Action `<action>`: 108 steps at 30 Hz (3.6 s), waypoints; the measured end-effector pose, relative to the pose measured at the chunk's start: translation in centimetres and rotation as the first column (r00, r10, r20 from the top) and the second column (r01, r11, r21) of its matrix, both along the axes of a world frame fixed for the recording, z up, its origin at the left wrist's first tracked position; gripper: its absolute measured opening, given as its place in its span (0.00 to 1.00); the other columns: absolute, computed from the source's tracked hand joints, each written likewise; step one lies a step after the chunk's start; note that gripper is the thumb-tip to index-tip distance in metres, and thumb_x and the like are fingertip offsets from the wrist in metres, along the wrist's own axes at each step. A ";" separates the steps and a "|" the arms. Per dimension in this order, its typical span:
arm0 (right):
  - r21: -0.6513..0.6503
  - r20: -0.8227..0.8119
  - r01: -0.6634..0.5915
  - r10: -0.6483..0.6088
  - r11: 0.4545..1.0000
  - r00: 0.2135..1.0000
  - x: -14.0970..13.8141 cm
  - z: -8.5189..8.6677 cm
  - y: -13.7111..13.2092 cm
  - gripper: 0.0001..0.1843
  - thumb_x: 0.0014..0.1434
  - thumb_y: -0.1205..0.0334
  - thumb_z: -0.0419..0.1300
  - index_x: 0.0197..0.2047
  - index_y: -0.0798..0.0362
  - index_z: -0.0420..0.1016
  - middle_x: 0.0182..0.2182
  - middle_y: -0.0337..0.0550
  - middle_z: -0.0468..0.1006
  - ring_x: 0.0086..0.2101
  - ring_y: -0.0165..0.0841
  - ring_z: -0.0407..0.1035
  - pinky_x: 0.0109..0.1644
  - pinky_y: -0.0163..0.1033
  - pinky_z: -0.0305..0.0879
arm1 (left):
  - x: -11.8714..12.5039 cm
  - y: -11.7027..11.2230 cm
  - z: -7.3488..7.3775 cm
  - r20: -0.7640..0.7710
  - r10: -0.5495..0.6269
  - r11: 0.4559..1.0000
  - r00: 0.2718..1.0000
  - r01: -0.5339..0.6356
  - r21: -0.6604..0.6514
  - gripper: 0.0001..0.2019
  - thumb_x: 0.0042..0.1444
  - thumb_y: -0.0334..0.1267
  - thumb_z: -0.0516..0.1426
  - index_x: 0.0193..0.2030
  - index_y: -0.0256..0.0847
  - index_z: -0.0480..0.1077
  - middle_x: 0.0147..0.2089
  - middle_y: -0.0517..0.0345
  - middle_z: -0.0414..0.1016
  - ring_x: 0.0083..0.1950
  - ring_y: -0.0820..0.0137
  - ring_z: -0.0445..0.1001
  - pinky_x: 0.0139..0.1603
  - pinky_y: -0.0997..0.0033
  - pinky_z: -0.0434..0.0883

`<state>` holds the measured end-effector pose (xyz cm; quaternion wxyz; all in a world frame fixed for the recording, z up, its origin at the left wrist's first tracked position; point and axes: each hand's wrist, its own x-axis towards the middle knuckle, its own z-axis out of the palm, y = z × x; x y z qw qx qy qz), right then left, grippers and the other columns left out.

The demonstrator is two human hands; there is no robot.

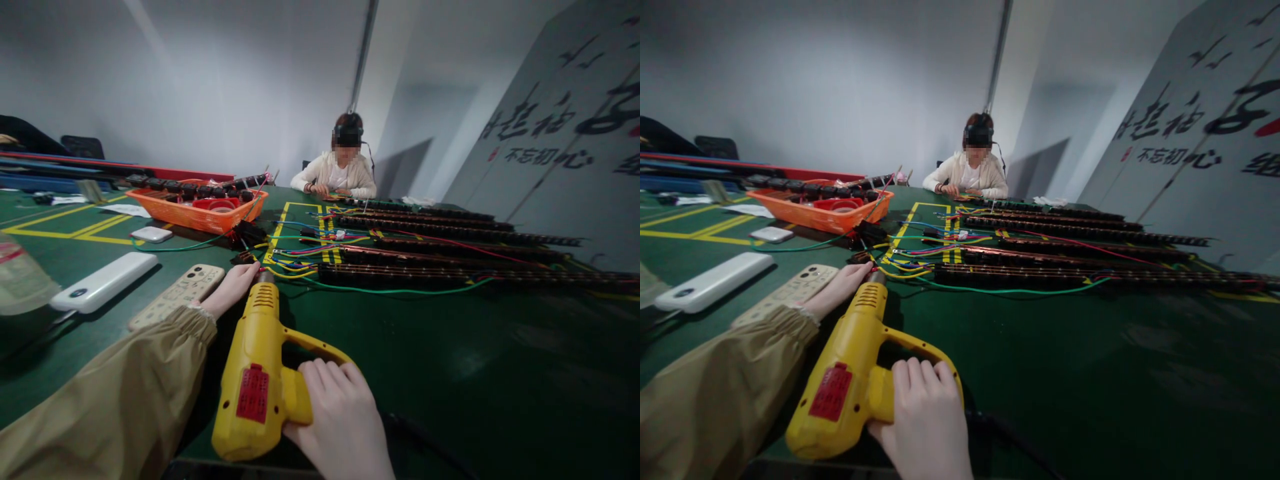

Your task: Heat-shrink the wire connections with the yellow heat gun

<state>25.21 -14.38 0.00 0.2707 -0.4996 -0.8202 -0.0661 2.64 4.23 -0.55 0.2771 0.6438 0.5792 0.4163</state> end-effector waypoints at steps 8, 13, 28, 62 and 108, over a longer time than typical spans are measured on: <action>0.030 -0.006 0.001 -0.001 1.000 1.000 -0.3 0.0 0.0 0.25 0.33 0.51 0.74 0.32 0.49 0.67 0.27 0.32 0.70 0.29 0.35 0.65 0.37 0.43 0.54 | -0.4 -1.1 0.7 -0.248 0.001 0.999 0.969 0.012 0.053 0.24 0.61 0.54 0.42 0.35 0.38 0.70 0.36 0.51 0.76 0.40 0.62 0.71 0.41 0.68 0.63; 0.017 0.007 -0.007 0.007 1.000 1.000 -0.2 -0.1 0.0 0.26 0.34 0.50 0.73 0.33 0.49 0.67 0.28 0.32 0.71 0.29 0.35 0.65 0.38 0.43 0.54 | -0.4 -1.4 1.2 -0.359 0.015 0.994 0.933 0.026 0.109 0.21 0.64 0.51 0.39 0.38 0.42 0.67 0.36 0.54 0.75 0.38 0.65 0.71 0.38 0.69 0.63; 0.023 -0.069 -0.045 0.047 0.999 0.997 3.2 0.2 -0.1 0.20 0.38 0.59 0.71 0.34 0.48 0.69 0.29 0.30 0.74 0.30 0.31 0.67 0.39 0.40 0.51 | -0.8 -1.4 0.9 -0.506 0.007 0.962 0.862 0.131 0.238 0.13 0.60 0.47 0.49 0.42 0.42 0.69 0.36 0.57 0.74 0.31 0.70 0.69 0.31 0.73 0.62; 0.056 0.012 0.129 -0.130 0.990 0.991 6.9 -0.4 -0.5 0.28 0.33 0.68 0.72 0.39 0.49 0.68 0.33 0.32 0.75 0.33 0.33 0.69 0.42 0.42 0.55 | 0.0 -2.4 1.8 -0.545 -0.128 0.988 0.829 0.155 0.004 0.22 0.61 0.55 0.43 0.34 0.43 0.71 0.33 0.55 0.76 0.35 0.64 0.73 0.34 0.72 0.61; -0.008 0.003 0.014 -0.014 1.000 1.000 -1.2 -0.2 0.4 0.26 0.37 0.47 0.72 0.34 0.51 0.68 0.29 0.35 0.73 0.31 0.37 0.67 0.39 0.45 0.57 | -1.2 -0.6 0.1 -0.395 0.053 0.988 0.917 0.010 0.156 0.20 0.63 0.51 0.41 0.35 0.42 0.67 0.33 0.56 0.75 0.35 0.67 0.71 0.36 0.72 0.63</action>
